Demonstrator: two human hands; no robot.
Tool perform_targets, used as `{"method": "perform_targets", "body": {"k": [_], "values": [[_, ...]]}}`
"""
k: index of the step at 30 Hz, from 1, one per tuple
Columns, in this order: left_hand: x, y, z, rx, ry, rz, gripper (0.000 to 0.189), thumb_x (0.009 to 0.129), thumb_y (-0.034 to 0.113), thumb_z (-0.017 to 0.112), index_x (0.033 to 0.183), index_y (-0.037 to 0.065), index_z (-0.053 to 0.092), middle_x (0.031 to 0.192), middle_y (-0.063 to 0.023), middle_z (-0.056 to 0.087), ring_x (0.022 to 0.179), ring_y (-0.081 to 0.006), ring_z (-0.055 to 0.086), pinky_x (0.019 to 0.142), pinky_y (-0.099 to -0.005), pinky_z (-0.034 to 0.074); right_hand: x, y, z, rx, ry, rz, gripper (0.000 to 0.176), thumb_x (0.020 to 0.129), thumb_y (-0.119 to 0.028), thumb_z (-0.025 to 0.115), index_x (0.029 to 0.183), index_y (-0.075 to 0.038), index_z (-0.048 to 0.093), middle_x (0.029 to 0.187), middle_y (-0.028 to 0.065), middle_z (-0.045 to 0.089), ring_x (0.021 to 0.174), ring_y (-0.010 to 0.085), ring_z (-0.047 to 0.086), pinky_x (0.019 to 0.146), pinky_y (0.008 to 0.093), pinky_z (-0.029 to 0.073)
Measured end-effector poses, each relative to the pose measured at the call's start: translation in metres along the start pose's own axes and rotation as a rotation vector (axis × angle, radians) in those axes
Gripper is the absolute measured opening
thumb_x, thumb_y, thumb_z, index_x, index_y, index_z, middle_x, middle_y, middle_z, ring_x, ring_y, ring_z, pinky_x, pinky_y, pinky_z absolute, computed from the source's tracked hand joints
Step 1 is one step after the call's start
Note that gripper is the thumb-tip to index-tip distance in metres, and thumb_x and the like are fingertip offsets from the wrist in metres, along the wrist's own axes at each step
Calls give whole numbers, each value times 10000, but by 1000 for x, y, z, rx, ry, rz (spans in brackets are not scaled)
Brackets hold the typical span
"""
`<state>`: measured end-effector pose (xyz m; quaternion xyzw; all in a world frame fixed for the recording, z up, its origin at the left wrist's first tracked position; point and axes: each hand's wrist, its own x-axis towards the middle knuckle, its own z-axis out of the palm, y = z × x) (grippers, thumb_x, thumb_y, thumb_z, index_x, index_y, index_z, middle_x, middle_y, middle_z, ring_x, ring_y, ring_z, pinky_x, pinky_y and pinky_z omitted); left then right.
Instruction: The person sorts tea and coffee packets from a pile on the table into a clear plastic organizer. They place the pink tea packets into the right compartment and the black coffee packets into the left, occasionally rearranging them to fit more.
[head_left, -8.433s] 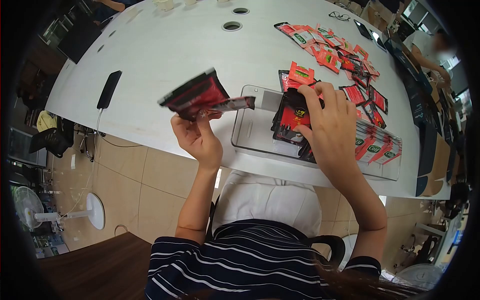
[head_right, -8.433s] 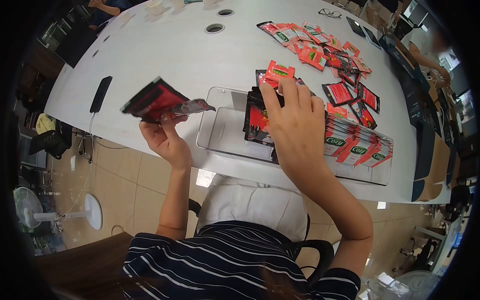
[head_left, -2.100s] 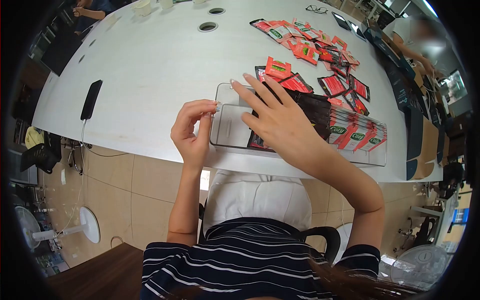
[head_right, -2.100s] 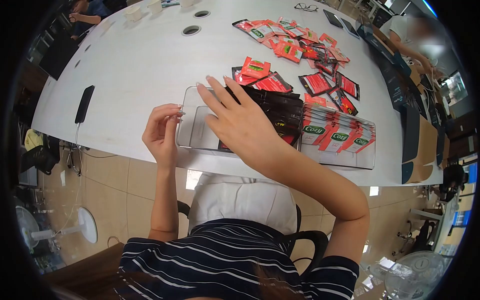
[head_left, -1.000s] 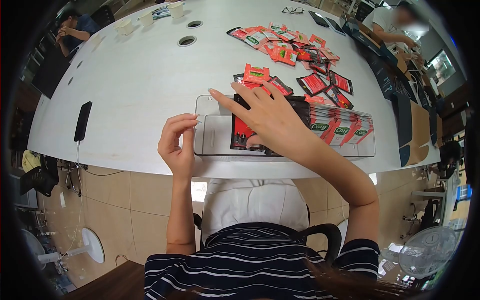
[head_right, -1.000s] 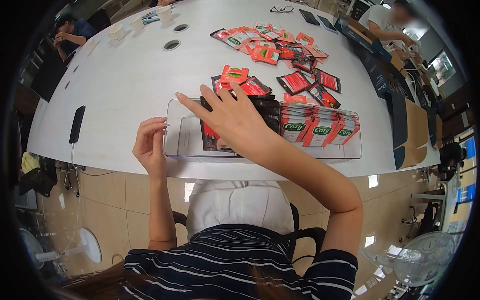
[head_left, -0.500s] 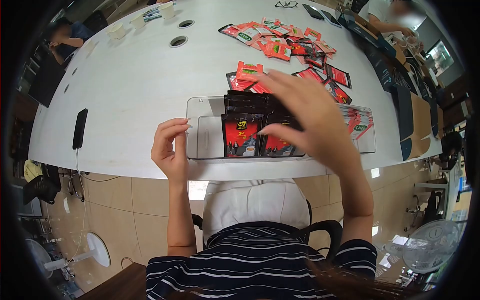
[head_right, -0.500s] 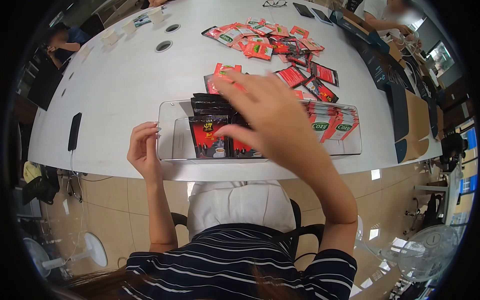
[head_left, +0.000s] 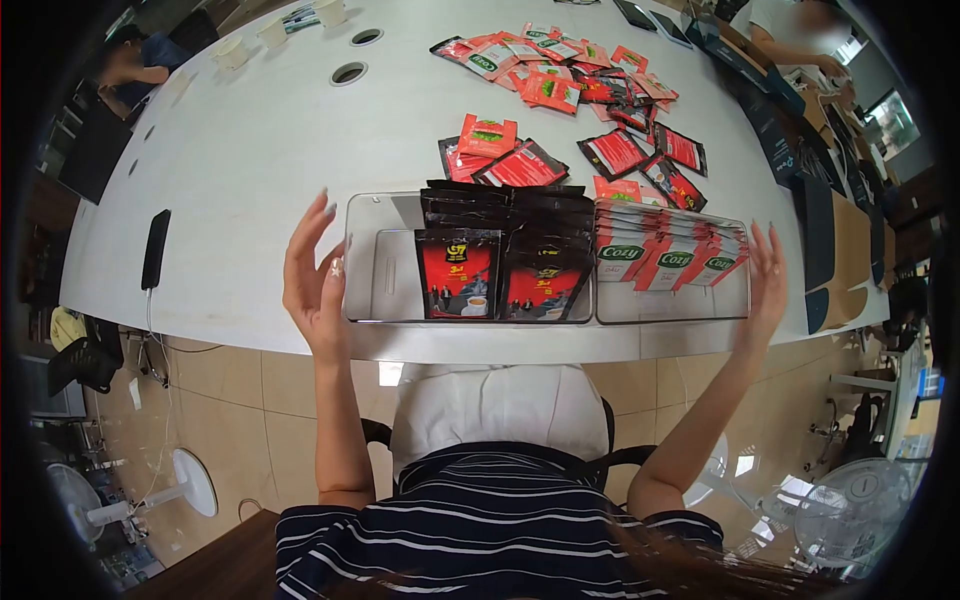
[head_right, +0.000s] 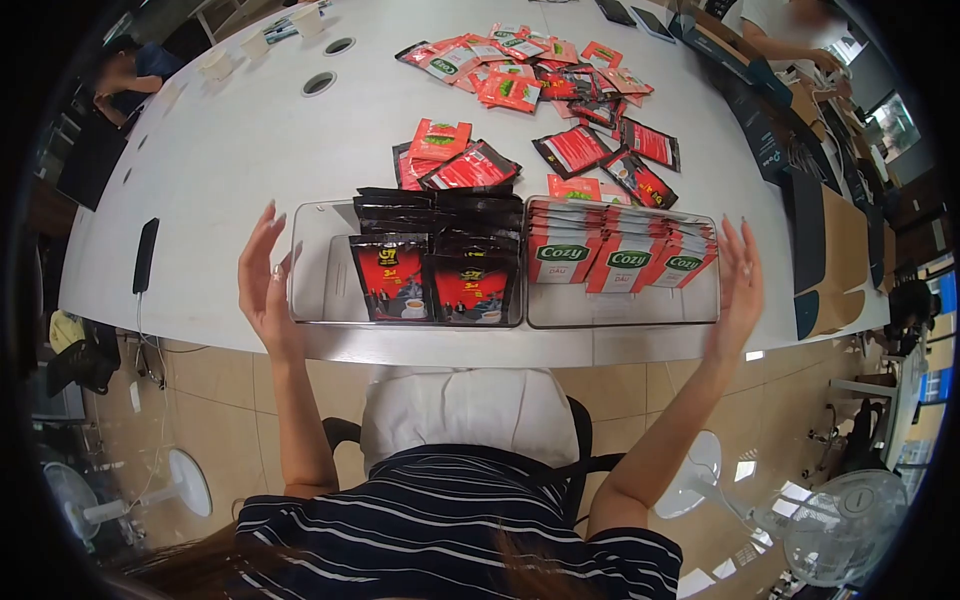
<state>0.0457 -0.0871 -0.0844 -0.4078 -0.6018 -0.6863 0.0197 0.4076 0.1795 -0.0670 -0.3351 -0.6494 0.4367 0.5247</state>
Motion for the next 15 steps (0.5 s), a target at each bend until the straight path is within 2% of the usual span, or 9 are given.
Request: {"method": "perform_targets", "body": {"k": [2,3,5,15], "values": [[3,5,5,-48,-79,-93,628,819,417,527,1321,59,409,1395,-211,374,1281,-336,387,1003,-475,366,-9,19,6,333,-30,97,583,985,-418,263,1369,12,351,1380,152,415,1244,243,429,1050,349,307],[4,4,8,-45,-117,-114,681,800,448,531,1341,63,381,1407,-212,353,1296,-343,364,1023,-485,333,-10,18,4,237,-134,121,683,959,-506,184,1391,5,318,1424,142,350,1295,236,362,1073,354,261],[4,5,9,-38,-206,-160,789,763,511,539,1381,70,323,1433,-213,312,1324,-357,318,1061,-505,268,-8,19,6,179,-125,99,705,950,-529,179,1396,2,311,1419,140,359,1303,231,349,1079,357,239],[5,4,12,28,-198,-179,847,741,583,520,1377,61,316,1432,-219,307,1323,-357,319,1063,-503,263,-8,21,6,88,-120,54,865,877,-678,137,1395,-10,318,1432,140,339,1333,247,303,1099,370,181]]}}
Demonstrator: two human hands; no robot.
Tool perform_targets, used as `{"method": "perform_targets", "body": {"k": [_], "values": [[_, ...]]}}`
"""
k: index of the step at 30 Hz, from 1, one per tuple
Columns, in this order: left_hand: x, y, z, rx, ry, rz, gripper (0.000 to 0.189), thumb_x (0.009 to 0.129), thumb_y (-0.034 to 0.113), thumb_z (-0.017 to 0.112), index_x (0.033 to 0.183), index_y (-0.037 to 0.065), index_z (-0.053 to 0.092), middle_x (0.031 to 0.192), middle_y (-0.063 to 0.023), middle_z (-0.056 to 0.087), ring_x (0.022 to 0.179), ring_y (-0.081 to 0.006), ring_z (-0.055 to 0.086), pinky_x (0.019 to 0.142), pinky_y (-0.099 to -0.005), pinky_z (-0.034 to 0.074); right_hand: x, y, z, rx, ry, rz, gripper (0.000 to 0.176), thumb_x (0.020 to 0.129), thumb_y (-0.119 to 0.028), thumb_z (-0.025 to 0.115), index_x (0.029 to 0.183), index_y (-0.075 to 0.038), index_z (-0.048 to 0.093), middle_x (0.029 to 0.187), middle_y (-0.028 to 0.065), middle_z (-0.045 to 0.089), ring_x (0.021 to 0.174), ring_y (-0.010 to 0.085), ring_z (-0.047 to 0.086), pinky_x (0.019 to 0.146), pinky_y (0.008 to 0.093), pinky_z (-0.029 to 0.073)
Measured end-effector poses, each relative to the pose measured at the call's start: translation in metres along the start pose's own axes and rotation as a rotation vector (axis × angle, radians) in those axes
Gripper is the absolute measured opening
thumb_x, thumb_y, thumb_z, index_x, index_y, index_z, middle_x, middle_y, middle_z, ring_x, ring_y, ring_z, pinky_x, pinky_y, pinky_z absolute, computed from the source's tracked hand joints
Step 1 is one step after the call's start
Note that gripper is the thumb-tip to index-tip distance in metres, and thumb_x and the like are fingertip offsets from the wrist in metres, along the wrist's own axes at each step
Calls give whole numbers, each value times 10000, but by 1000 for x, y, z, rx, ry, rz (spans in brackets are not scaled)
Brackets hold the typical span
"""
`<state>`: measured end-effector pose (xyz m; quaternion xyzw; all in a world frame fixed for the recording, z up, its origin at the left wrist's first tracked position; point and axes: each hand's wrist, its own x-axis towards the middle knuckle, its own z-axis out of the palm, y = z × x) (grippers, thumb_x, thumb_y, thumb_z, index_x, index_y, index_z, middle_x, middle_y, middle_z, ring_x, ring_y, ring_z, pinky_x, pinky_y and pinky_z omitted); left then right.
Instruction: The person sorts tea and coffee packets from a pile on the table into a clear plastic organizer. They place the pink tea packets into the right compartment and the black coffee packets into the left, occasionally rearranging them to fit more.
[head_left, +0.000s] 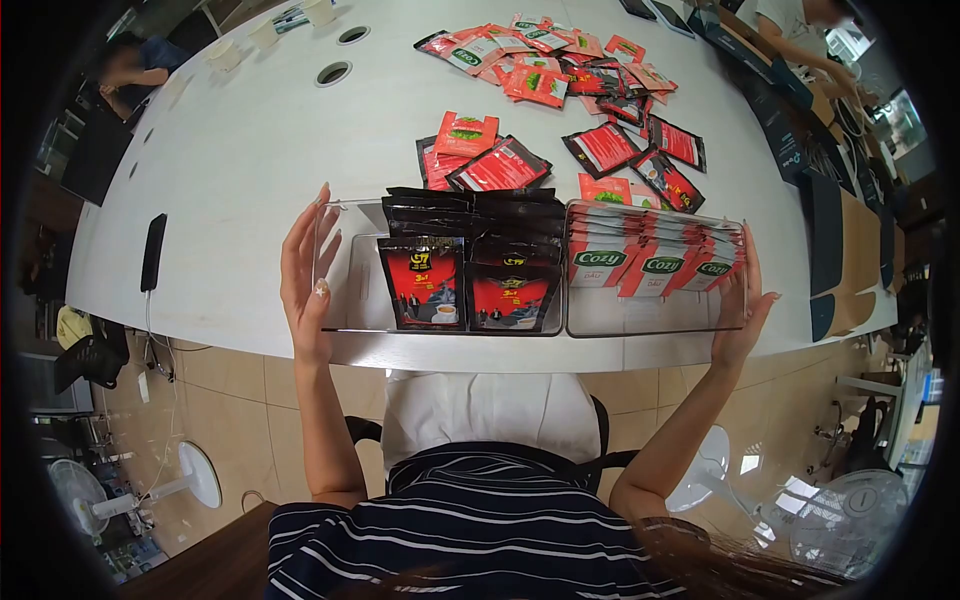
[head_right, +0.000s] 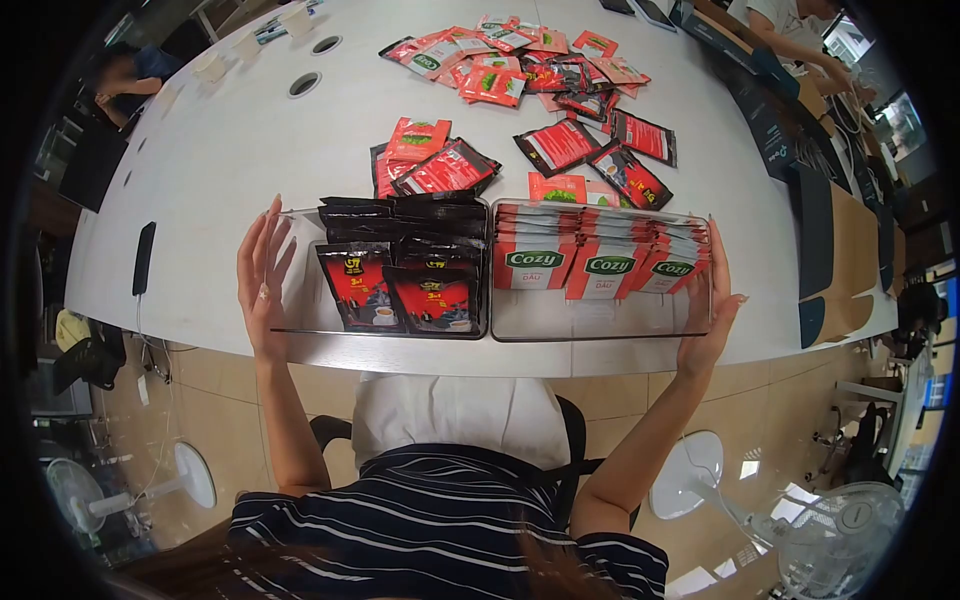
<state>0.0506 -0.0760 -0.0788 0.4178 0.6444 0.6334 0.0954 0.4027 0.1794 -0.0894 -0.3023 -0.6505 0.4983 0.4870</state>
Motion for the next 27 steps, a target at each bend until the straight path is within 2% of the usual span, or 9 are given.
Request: {"method": "perform_targets", "body": {"k": [6,9,15,18,21,24,27], "values": [[0,0,0,10,5,0,843,742,585,523,1367,56,323,1428,-222,313,1318,-356,327,1053,-501,277,0,-2,1,13,55,6,974,824,-756,73,1393,-3,314,1450,148,302,1334,279,286,1095,427,172],[-1,0,0,8,3,10,835,746,580,524,1363,54,327,1427,-226,313,1316,-359,331,1049,-502,282,0,0,0,41,78,-6,956,836,-736,56,1377,-2,343,1433,161,333,1342,268,292,1090,443,192],[-1,0,0,14,0,23,804,756,553,529,1356,54,335,1424,-233,314,1309,-367,339,1045,-504,289,1,1,-9,155,305,34,796,953,-534,51,1256,74,465,1324,190,466,1271,269,402,1067,387,312],[-1,-2,0,20,0,32,789,760,541,530,1353,56,340,1420,-235,319,1305,-369,346,1040,-505,297,1,1,-15,188,410,132,674,994,-407,80,1232,71,491,1302,166,495,1252,238,427,1059,367,329],[0,-2,-1,16,-2,38,782,761,538,530,1351,58,343,1418,-236,323,1301,-369,352,1037,-507,302,4,-2,-8,147,462,127,654,999,-352,109,1145,122,535,1240,185,542,1194,243,475,1041,341,364],[0,-1,-1,19,-5,38,784,760,540,530,1350,59,343,1420,-234,322,1299,-370,354,1037,-508,301,4,-8,-2,85,469,131,611,1004,-316,145,1128,133,541,1234,184,547,1164,235,500,1030,328,374],[0,-1,-1,19,-6,35,782,761,539,530,1352,61,342,1420,-233,321,1299,-373,353,1038,-508,300,2,-5,-7,56,398,141,565,1004,-341,188,1193,63,536,1281,138,526,1224,200,450,1038,359,329]]}}
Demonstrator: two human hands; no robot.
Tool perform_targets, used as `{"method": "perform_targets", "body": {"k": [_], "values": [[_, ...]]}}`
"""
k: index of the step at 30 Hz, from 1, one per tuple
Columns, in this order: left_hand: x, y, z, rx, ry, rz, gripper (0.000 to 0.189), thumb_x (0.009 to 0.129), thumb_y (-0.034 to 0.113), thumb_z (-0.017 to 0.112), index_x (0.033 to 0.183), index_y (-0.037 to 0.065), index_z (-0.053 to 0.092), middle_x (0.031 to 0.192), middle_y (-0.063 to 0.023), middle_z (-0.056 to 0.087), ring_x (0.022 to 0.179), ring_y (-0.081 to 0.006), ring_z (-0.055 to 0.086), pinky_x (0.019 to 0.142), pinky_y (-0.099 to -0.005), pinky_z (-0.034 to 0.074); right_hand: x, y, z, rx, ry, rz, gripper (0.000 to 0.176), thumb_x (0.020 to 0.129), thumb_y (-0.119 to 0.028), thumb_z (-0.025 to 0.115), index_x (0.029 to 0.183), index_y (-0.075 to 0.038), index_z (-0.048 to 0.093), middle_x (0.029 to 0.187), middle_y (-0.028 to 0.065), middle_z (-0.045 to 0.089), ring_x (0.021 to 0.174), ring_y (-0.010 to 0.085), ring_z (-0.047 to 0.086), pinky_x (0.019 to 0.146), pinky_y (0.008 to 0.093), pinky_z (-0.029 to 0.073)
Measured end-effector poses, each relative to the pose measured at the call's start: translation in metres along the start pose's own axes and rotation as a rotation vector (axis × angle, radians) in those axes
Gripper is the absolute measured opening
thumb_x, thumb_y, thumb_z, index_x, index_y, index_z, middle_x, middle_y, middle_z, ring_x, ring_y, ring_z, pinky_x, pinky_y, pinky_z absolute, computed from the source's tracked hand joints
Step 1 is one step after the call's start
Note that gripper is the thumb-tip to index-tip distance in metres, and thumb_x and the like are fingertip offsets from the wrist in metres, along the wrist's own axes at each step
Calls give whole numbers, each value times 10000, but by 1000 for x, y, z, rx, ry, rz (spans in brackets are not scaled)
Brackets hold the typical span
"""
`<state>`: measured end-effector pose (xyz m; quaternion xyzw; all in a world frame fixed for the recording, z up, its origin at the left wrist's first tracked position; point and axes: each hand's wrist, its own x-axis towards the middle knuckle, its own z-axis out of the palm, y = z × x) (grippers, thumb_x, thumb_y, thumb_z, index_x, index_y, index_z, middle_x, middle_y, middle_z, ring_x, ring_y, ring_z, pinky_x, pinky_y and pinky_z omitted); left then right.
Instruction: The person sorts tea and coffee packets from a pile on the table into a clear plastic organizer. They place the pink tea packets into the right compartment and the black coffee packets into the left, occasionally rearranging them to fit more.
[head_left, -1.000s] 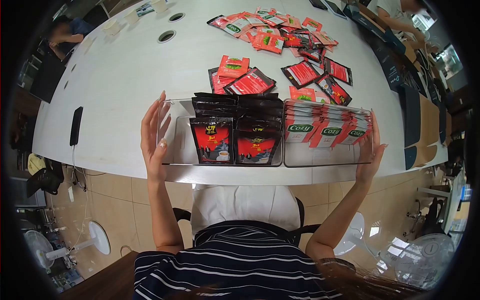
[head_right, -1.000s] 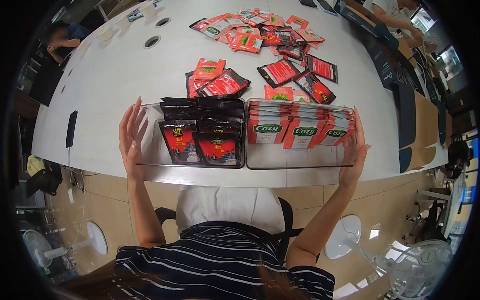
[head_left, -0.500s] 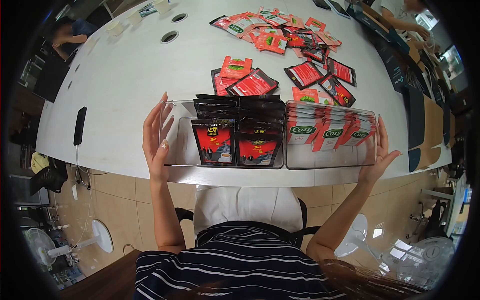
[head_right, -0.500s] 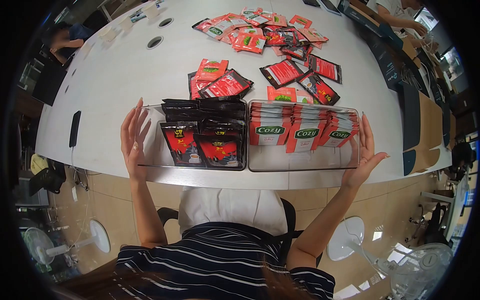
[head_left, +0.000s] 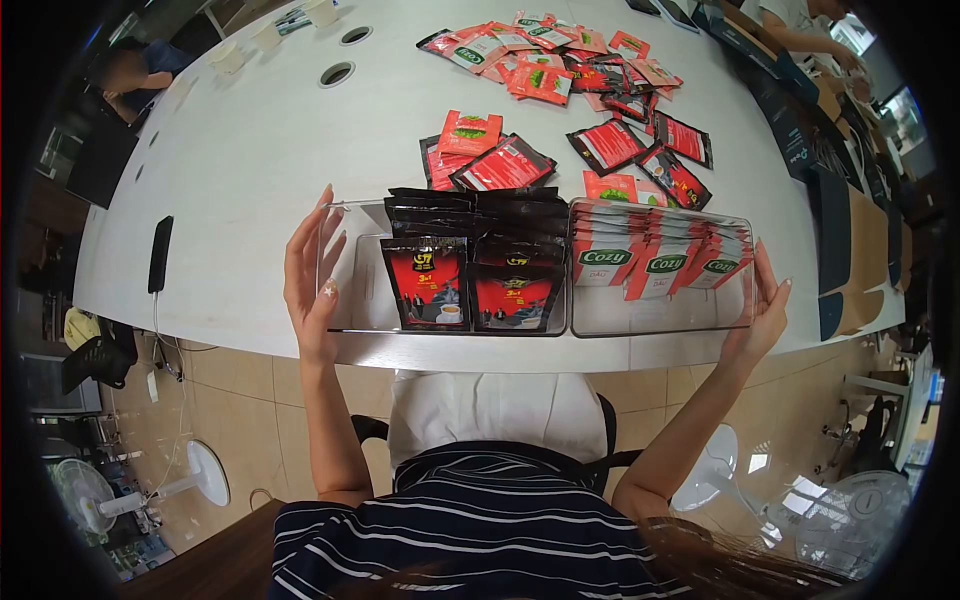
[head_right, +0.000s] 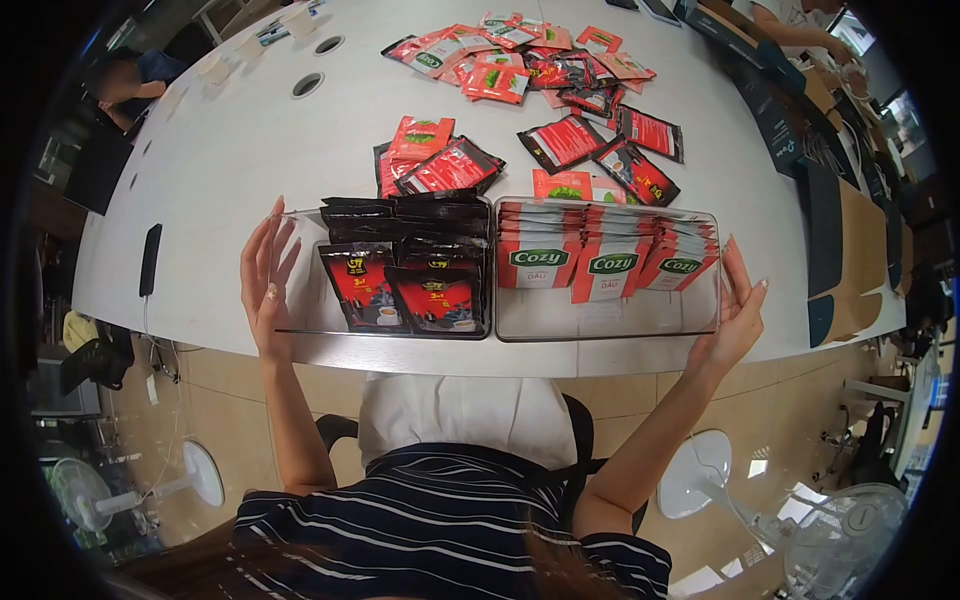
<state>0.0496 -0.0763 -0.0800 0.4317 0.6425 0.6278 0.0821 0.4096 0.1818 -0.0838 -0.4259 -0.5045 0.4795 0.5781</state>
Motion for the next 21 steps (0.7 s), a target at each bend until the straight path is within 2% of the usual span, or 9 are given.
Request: {"method": "perform_targets", "body": {"k": [3,6,9,12,14,15,18,19,21], "values": [[0,-2,-1,-12,0,4,777,764,533,530,1353,64,341,1419,-235,322,1298,-378,352,1039,-508,300,0,-1,2,-31,7,-2,550,1003,-347,223,1188,59,544,1278,124,533,1207,194,463,1024,356,332],[0,-2,0,-8,3,-1,777,765,531,534,1355,66,340,1419,-236,321,1299,-380,350,1039,-507,299,-5,-8,12,15,104,-1,514,998,-282,300,1072,152,565,1232,175,553,1134,212,521,1009,325,391],[0,-1,-1,-10,11,1,761,766,522,542,1350,70,357,1416,-233,330,1297,-379,354,1035,-510,304,-4,-5,8,-3,90,-33,456,989,-269,360,1088,117,580,1218,153,570,1125,189,524,962,299,416],[0,-5,-1,-53,26,20,734,767,510,550,1337,76,391,1406,-226,351,1294,-377,362,1029,-515,309,-2,4,1,-64,86,-49,384,975,-252,427,1169,53,556,1258,99,551,1158,169,486,988,328,369],[1,-5,-2,-89,30,20,748,766,523,548,1339,69,387,1411,-229,343,1297,-376,357,1036,-503,299,1,10,-3,-36,113,-70,350,962,-215,464,1176,49,553,1244,97,559,1137,168,492,975,315,381],[3,-5,-5,-69,-18,40,762,820,566,447,1370,53,323,1445,-238,271,1315,-384,315,1057,-509,253,2,11,-4,-23,128,-81,337,956,-196,483,1179,46,552,1236,96,563,1127,167,495,969,309,387],[18,-7,-14,-199,20,47,774,787,597,450,1341,61,382,1410,-234,342,1285,-369,375,1040,-479,287,0,4,1,-53,149,-55,321,950,-178,493,1194,23,549,1210,98,574,1093,159,504,957,299,396],[24,-5,-15,-212,11,42,781,793,616,412,1339,58,383,1394,-231,370,1271,-358,396,1019,-466,313,1,7,-1,-39,149,-53,302,950,-190,492,1176,-3,565,1180,87,588,1057,138,512,937,289,404],[43,1,-20,-204,-95,27,754,805,597,405,1335,61,388,1367,-221,409,1257,-347,417,1009,-455,327,1,7,-2,-18,164,-68,271,948,-173,489,1125,7,587,1140,83,610,1019,122,531,867,257,426]]}}
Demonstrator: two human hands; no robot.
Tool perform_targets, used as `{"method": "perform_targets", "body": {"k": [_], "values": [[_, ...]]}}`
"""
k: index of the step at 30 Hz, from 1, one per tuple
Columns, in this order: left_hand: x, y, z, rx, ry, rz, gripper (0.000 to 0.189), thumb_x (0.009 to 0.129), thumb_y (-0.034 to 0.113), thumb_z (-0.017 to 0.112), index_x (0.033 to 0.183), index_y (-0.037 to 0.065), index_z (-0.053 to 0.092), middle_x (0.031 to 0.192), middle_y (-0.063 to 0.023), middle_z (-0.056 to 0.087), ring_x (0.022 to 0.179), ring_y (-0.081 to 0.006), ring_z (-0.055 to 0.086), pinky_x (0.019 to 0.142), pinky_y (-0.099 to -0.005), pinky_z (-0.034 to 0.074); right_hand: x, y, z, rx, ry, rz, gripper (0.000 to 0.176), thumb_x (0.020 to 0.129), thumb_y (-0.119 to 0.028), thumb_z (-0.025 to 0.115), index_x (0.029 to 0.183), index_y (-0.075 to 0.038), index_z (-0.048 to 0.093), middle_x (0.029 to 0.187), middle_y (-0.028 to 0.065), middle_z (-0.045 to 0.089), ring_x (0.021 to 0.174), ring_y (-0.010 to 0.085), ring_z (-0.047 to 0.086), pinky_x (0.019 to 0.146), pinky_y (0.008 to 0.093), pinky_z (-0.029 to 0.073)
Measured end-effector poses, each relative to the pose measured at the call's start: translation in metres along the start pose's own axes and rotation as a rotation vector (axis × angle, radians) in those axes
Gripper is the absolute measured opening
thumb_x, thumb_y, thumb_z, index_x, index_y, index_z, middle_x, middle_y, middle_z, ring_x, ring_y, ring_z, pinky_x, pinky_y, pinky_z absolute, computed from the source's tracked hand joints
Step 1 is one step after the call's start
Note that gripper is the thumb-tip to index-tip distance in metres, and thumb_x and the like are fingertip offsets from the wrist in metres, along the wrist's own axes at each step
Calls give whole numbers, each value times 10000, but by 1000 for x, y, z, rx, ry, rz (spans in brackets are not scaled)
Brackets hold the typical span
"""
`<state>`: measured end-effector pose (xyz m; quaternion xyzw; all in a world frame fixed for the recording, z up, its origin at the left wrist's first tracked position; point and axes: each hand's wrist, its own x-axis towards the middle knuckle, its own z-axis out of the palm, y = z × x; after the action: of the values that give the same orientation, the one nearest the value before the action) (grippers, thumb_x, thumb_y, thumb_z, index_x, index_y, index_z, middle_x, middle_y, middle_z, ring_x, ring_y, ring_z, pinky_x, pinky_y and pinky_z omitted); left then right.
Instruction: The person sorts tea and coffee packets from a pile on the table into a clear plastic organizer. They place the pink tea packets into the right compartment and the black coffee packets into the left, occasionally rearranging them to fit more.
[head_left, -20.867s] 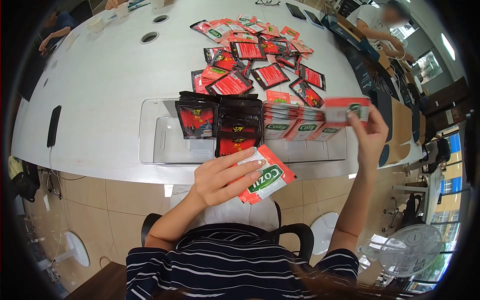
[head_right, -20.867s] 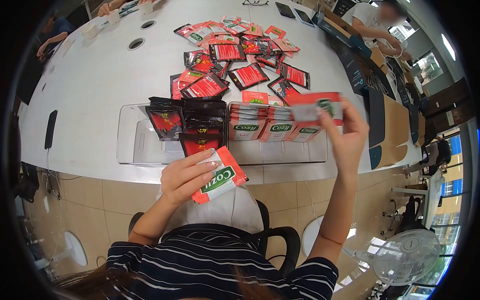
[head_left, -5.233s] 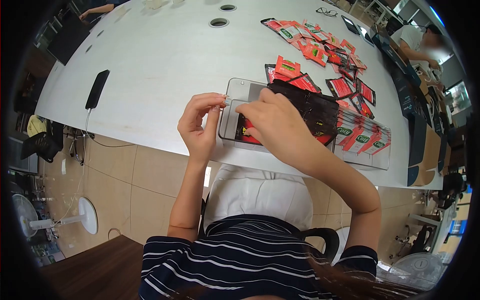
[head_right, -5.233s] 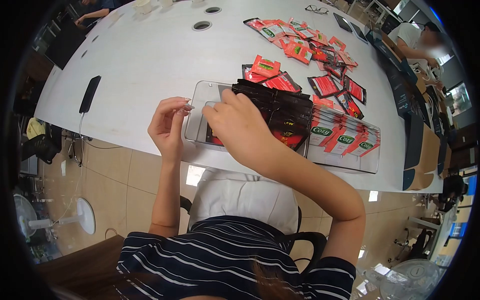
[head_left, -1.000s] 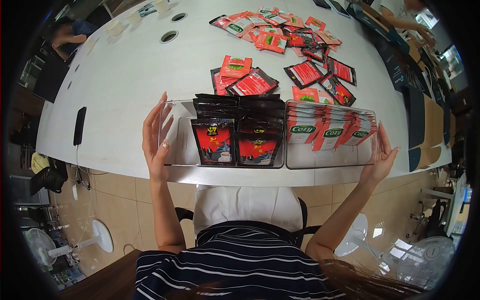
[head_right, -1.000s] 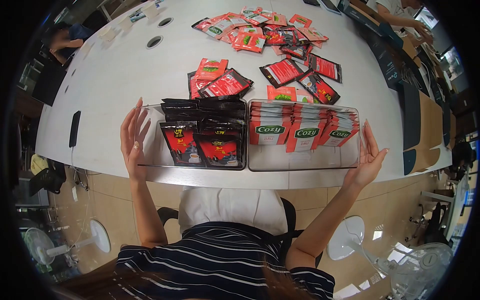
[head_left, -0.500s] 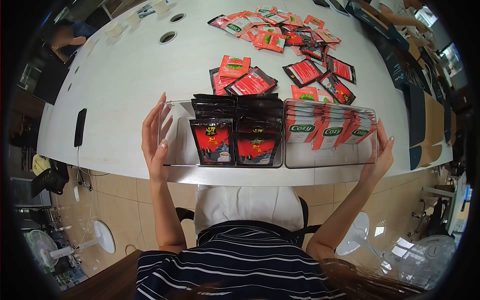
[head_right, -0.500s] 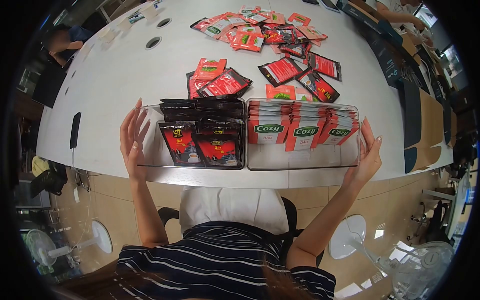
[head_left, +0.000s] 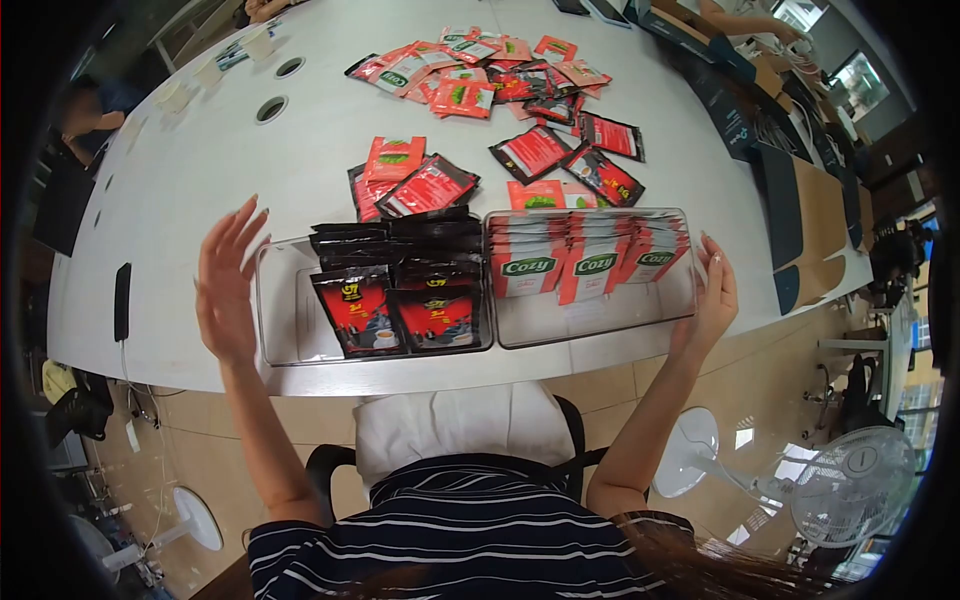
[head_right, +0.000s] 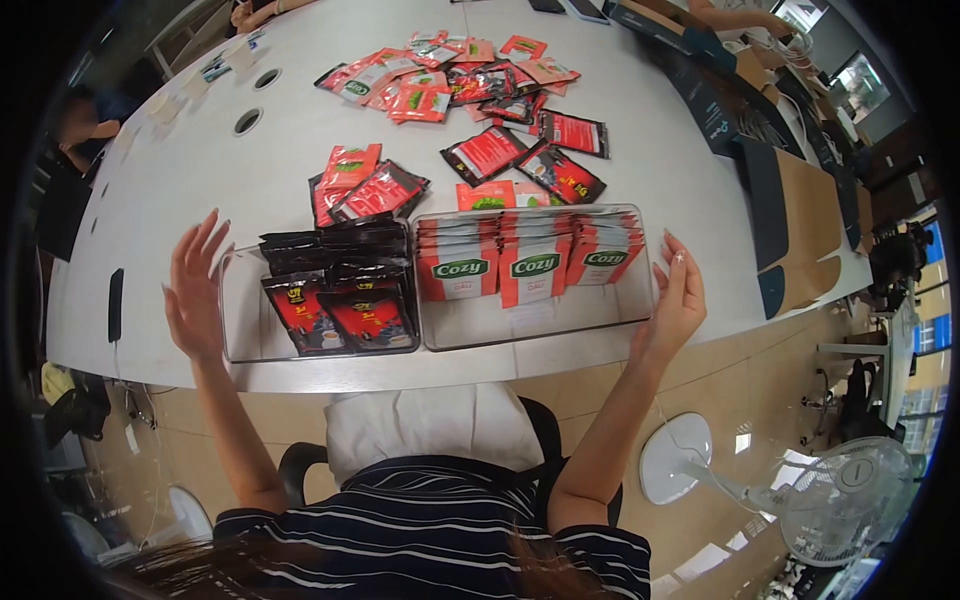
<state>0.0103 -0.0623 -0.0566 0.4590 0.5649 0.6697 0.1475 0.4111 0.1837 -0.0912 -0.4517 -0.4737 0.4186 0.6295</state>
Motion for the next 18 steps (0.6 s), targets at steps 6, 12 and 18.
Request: {"method": "perform_targets", "body": {"k": [6,12,18], "values": [[104,6,26,282,-437,-48,389,912,261,495,1222,25,504,1243,-130,540,1203,-213,480,993,-392,367,-1,-3,0,7,12,14,240,945,-169,490,1059,7,606,1075,83,630,960,111,548,815,241,442],[198,-72,74,993,-671,255,470,807,186,625,1254,107,501,1222,-124,553,1137,-303,513,966,-384,404,0,-3,1,4,25,43,223,940,-167,498,1032,-1,616,1026,76,641,922,106,556,792,235,438],[250,-131,105,1236,-730,345,643,729,177,677,1311,73,425,1301,-179,467,1202,-331,450,1002,-412,379,2,0,-4,-12,-42,53,224,936,-190,514,1053,-26,611,1019,45,632,915,84,545,814,238,428]]}}
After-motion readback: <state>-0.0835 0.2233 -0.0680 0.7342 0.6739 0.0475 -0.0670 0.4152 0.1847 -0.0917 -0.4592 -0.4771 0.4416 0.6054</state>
